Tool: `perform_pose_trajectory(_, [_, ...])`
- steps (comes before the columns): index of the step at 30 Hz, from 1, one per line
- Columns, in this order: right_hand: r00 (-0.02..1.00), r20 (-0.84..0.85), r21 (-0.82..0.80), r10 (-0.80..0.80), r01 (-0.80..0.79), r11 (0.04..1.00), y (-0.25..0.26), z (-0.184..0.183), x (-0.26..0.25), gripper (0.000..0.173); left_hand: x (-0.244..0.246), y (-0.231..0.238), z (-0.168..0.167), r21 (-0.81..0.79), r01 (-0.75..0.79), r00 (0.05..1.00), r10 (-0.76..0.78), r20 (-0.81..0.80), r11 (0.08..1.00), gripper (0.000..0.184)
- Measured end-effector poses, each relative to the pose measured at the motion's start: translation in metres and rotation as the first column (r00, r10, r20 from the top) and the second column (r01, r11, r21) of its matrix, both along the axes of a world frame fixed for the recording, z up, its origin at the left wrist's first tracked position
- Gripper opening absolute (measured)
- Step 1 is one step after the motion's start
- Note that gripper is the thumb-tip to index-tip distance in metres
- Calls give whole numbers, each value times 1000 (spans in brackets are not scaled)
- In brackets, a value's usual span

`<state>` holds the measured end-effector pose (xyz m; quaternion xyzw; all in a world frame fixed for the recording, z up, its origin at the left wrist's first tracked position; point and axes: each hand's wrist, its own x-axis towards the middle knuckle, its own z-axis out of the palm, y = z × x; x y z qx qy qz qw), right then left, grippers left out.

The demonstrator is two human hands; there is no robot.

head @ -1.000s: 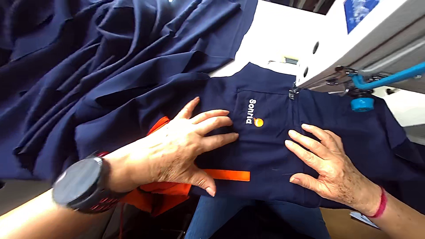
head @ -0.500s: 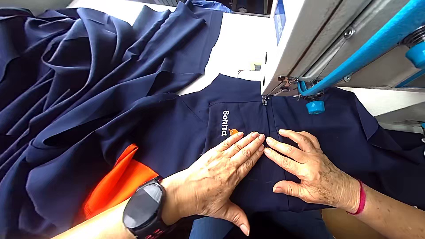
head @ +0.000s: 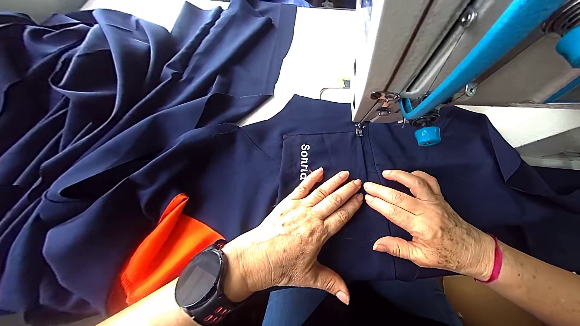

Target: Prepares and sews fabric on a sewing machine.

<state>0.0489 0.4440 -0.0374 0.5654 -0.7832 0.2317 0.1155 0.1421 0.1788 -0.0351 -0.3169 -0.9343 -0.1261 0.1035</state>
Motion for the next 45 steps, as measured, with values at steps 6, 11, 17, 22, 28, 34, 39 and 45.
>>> perform_pose_trajectory(6, [998,56,0,18,-18,1000,1,2,-4,54,0,1,2,-10,-3,1000,3,25,1000,112])
perform_pose_trajectory(11, [994,72,-11,83,-82,997,2,7,-17,47,0,1,4,-27,7,999,-6,36,1000,112])
perform_pose_trajectory(17, [995,45,-55,85,-82,995,-3,17,-26,40,-1,1,2,4,17,1000,-17,15,1000,113])
perform_pose_trajectory(22, [992,-9,-12,129,-129,992,-3,16,-34,40,-1,1,0,5,11,1000,-11,-5,1000,115])
perform_pose_trajectory(28, [986,12,-42,167,-166,985,-1,9,-40,42,-1,1,0,13,14,1000,-14,0,1000,115])
perform_pose_trajectory(34, [985,13,-53,174,-173,983,-2,8,-39,39,-1,1,1,-13,14,1000,-14,5,1000,115])
perform_pose_trajectory(39, [981,18,-47,191,-190,981,-2,9,-40,35,-1,0,1,-13,15,1000,-15,-5,1000,117])
perform_pose_trajectory(45, [976,35,-42,214,-213,976,-1,8,-41,30,-1,1,1,-20,16,1000,-16,3,1000,114])
